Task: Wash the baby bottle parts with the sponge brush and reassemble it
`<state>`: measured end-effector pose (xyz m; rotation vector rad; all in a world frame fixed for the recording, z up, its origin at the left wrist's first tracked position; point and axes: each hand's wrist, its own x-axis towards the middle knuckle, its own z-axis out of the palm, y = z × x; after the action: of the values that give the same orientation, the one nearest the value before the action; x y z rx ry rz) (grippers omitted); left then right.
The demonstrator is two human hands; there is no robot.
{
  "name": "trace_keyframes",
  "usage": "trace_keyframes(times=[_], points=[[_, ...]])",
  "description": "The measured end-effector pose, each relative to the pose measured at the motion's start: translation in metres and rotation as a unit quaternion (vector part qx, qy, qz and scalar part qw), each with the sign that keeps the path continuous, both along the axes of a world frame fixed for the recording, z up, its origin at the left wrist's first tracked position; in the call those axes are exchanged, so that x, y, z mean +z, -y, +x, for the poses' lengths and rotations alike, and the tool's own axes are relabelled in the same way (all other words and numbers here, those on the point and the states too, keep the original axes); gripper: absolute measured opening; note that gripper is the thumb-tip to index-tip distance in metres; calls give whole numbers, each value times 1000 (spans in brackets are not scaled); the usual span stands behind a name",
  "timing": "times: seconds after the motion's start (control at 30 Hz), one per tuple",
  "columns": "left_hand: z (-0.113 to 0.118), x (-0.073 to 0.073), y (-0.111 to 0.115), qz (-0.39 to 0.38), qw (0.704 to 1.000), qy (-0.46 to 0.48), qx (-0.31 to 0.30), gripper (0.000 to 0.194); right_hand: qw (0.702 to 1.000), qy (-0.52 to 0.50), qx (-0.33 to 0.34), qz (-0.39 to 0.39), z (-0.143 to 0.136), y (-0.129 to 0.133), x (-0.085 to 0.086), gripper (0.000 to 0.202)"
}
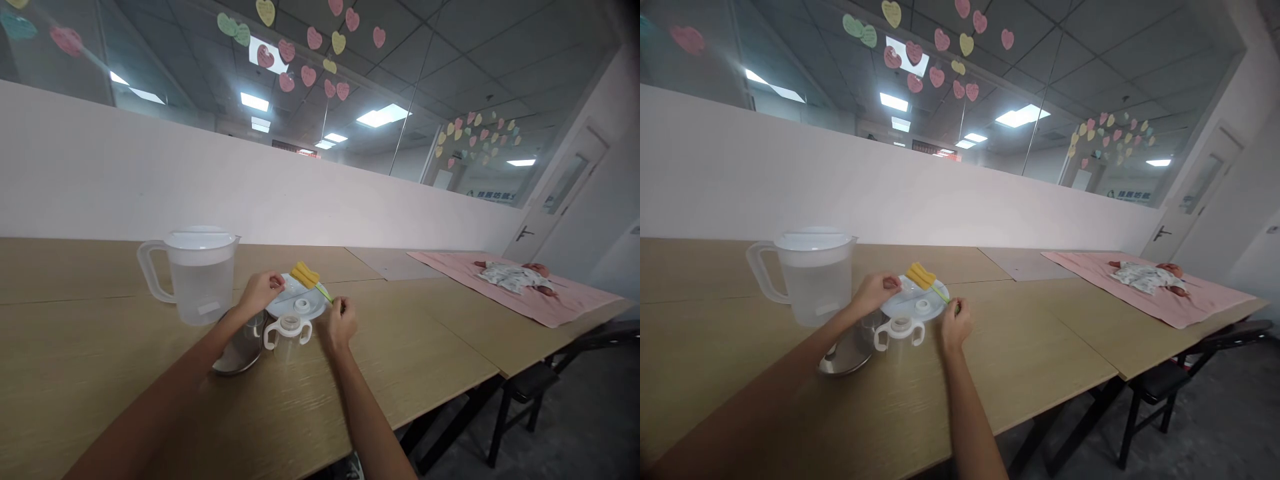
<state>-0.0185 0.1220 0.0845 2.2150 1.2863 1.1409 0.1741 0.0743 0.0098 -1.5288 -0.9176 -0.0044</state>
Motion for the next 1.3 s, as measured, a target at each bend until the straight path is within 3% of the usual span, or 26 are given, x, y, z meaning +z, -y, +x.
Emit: trace_keyframes(times=[0.2, 0.37, 0.5, 0.67, 0.83, 1.3], points=[[-4, 19, 8, -29, 980, 196, -35, 31, 999, 41, -21, -19, -1, -2, -2, 39], [-2, 34, 19, -26, 967, 248, -62, 33, 995, 72, -37, -62, -1, -4, -4, 40], [0, 40, 28, 8, 976, 210, -49, 27, 995, 75, -30, -61, -2, -2, -3, 40], [-1, 43, 36, 98, 992, 73, 35, 14, 994, 76, -25, -78, -2, -1, -4, 42], [-1, 44, 40, 115, 989, -14, 96, 13, 994, 73, -22, -83, -2, -2, -5, 42], [-3, 46, 39, 142, 979, -53, 136, 12, 998, 37, -8, -56, -4, 1, -1, 39]])
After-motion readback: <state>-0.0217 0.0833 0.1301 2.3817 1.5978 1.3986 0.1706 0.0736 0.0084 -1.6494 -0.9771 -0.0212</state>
